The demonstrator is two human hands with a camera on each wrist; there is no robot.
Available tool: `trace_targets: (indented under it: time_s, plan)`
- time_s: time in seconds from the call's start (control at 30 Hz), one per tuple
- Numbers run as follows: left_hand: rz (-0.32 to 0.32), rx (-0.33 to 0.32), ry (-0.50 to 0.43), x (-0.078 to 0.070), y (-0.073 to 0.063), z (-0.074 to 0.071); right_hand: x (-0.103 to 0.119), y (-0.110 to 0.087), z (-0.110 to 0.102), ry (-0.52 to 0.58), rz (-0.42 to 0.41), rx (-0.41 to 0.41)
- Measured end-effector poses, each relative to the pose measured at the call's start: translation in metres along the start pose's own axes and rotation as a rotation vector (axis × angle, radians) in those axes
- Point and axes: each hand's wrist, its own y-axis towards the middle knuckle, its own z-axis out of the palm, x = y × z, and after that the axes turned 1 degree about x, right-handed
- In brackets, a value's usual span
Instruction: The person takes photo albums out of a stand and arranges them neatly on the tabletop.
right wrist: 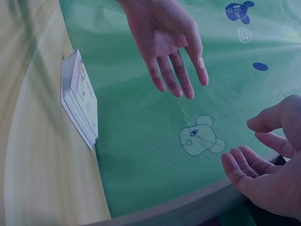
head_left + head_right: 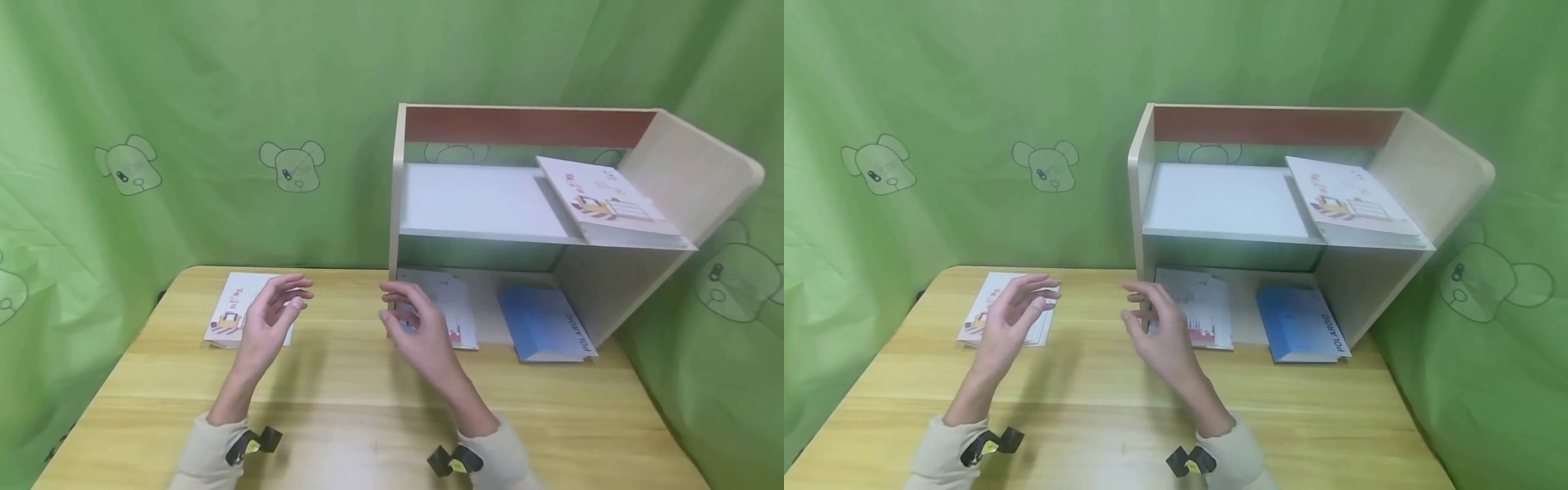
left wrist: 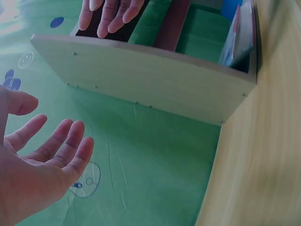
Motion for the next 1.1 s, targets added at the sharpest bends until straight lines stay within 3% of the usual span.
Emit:
trace_targets:
  time_s: [0.7, 1.1]
  plan:
    - [0.025, 0.048, -0.045, -0.013, 0.009, 0.036, 0.011, -0.006, -0.043, -0.016, -0.037, -0.049]
    - [0.056, 0.081, -0.076, -0.021, 0.014, 0.064, 0.02, -0.012, -0.066, -0.056, -0.103, -0.089]
